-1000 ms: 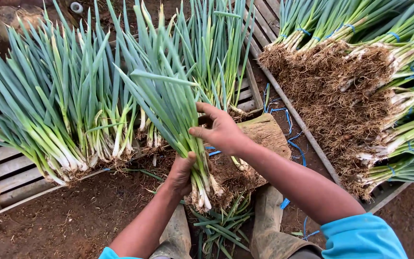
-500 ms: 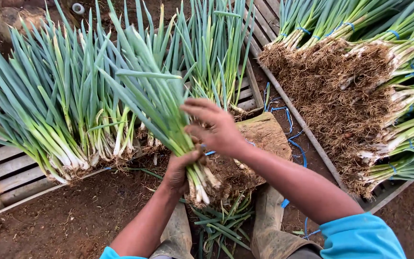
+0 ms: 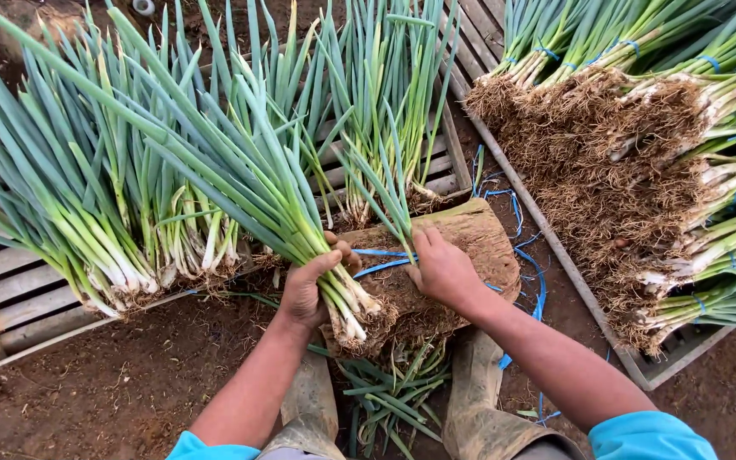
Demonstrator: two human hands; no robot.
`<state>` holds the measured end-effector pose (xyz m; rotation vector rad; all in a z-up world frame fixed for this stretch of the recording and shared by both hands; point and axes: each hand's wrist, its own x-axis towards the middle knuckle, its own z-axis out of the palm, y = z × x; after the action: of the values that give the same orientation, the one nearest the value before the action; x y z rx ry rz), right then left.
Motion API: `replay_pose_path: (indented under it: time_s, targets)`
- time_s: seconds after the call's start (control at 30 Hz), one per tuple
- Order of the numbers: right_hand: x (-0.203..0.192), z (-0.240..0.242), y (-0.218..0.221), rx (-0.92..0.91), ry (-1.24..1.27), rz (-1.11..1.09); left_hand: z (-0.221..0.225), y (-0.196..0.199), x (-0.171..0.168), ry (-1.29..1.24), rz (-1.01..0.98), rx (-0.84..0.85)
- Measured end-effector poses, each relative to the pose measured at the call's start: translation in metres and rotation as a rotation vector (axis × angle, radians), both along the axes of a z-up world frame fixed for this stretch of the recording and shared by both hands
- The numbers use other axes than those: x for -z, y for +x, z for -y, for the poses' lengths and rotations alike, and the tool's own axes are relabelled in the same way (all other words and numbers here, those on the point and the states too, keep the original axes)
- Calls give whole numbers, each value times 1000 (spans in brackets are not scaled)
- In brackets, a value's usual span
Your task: Bundling green onions using plastic string
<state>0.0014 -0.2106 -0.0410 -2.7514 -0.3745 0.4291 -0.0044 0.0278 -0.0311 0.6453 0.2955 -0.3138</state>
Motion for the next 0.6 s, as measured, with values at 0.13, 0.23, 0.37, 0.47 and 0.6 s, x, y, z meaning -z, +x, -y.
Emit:
replay_pose_path:
  time_s: [0.13, 0.23, 0.37, 0.47, 0.6]
  targets:
    - [38, 20, 3, 66, 104, 44, 9, 2, -4, 3, -37, 2]
    - [22, 28, -3, 189, 296, -38, 16, -1, -1, 2, -111, 10]
    - [-35, 33, -9, 475, 653, -230, 31, -2, 3, -26, -121, 54]
    - [-55, 30, -20, 480, 891, -236, 48, -4, -2, 1, -104, 79]
    - [-50, 3, -28, 15, 682, 158, 67, -8, 16, 215, -158, 102]
